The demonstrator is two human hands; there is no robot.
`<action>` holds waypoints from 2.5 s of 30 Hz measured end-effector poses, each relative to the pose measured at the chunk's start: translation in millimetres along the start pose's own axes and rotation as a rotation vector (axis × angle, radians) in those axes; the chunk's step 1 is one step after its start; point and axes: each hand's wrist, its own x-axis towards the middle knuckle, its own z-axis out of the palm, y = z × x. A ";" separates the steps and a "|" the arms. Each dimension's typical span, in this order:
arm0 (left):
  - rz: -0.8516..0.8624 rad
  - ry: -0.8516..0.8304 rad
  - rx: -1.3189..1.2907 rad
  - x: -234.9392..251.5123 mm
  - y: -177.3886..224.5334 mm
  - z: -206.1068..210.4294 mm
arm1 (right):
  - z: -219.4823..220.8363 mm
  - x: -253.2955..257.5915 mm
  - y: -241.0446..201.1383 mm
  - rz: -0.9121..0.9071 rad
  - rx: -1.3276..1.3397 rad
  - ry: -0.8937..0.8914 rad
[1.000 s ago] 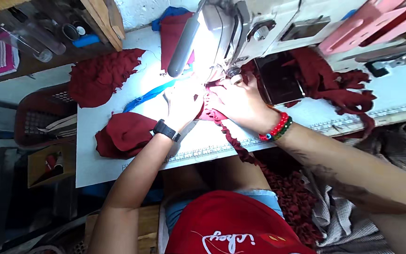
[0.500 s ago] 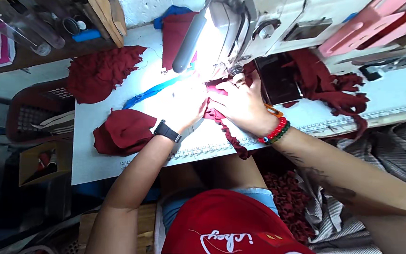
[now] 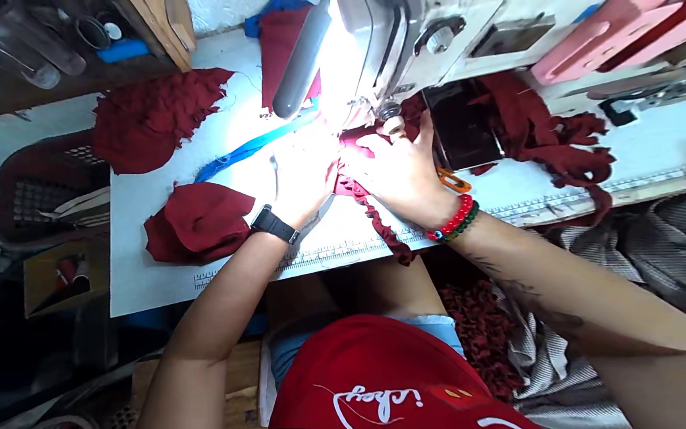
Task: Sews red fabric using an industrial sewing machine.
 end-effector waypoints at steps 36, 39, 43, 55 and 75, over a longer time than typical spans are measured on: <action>0.164 -0.124 -0.113 -1.3 -15.7 -7.7 | -22.6 -11.0 -15.1 0.083 0.329 -0.078; 0.111 -0.129 -0.215 0.4 -15.4 -6.6 | -27.0 -4.4 -19.1 0.224 0.468 -0.080; 0.092 -0.177 -0.179 1.1 -14.7 -7.9 | -24.8 2.1 -17.6 0.238 0.442 -0.163; 0.102 -0.107 -0.102 10.5 -20.0 -4.3 | -27.1 0.6 -16.4 0.257 0.630 -0.102; 0.076 -0.076 -0.104 12.7 -21.1 -1.4 | 0.4 2.8 -10.6 0.255 0.554 0.042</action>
